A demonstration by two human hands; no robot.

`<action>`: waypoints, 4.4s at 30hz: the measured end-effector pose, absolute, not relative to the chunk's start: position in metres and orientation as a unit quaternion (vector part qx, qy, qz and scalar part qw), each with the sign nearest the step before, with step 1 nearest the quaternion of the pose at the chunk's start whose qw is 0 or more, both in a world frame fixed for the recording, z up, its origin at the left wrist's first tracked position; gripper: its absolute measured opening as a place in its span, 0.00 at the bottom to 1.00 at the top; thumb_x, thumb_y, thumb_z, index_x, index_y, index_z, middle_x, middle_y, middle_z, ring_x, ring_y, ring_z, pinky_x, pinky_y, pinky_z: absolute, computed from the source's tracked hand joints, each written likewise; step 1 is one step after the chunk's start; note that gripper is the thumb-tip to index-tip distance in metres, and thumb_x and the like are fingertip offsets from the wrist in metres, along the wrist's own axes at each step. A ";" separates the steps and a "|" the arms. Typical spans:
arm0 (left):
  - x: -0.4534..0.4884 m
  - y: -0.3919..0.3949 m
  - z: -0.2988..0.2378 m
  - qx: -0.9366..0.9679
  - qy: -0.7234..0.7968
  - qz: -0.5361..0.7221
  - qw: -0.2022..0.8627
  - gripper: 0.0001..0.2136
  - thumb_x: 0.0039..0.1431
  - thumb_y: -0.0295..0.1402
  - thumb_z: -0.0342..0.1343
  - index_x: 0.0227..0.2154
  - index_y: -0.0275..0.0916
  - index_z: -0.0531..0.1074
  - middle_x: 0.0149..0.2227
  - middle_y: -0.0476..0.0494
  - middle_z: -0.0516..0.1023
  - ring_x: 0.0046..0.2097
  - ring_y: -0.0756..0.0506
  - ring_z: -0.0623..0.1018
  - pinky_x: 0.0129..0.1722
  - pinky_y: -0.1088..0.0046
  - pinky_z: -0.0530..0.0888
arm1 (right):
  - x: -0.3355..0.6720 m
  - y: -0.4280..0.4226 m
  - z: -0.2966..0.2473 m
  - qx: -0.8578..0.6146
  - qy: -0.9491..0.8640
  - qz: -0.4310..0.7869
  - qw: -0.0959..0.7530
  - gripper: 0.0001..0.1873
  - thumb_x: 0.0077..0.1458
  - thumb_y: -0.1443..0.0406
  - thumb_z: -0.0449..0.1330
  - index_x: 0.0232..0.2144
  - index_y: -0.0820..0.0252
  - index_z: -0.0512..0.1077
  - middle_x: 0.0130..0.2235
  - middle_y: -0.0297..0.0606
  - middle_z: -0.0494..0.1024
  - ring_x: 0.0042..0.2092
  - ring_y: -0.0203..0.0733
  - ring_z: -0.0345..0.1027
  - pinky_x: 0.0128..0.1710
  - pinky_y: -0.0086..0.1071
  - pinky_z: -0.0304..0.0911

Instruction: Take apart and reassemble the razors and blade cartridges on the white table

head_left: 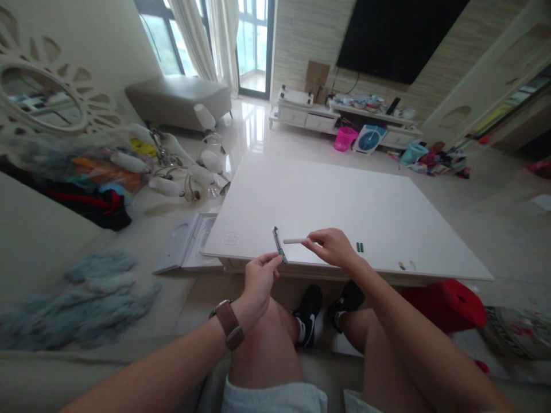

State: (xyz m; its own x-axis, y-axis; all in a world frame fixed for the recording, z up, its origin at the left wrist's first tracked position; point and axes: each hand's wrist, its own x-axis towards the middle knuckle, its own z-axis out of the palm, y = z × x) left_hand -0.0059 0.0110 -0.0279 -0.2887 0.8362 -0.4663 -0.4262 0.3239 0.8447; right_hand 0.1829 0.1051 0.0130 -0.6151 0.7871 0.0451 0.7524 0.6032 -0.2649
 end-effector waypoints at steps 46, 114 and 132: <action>-0.005 0.009 -0.022 0.211 0.582 0.554 0.556 0.17 0.42 0.38 0.67 0.34 0.31 0.80 0.18 0.51 0.70 0.20 0.54 0.63 0.22 0.76 0.56 | 0.188 0.103 0.022 -0.398 -0.901 0.129 0.110 0.26 0.66 0.49 0.49 0.29 0.58 0.77 0.24 0.36 0.73 0.27 0.35 0.62 0.30 0.31 0.44; -0.005 0.010 -0.019 0.190 0.585 0.551 0.564 0.20 0.39 0.39 0.68 0.34 0.30 0.78 0.18 0.52 0.69 0.20 0.55 0.61 0.21 0.77 0.55 | 0.187 0.103 0.016 -0.414 -0.898 0.122 0.089 0.28 0.65 0.48 0.48 0.26 0.59 0.75 0.23 0.35 0.71 0.26 0.34 0.57 0.29 0.31 0.41; -0.005 0.010 -0.021 0.187 0.586 0.544 0.571 0.21 0.38 0.41 0.69 0.34 0.30 0.79 0.18 0.53 0.68 0.19 0.56 0.60 0.20 0.76 0.53 | 0.186 0.103 0.018 -0.423 -0.894 0.114 0.092 0.27 0.65 0.48 0.49 0.28 0.58 0.76 0.26 0.36 0.74 0.28 0.35 0.60 0.30 0.31 0.42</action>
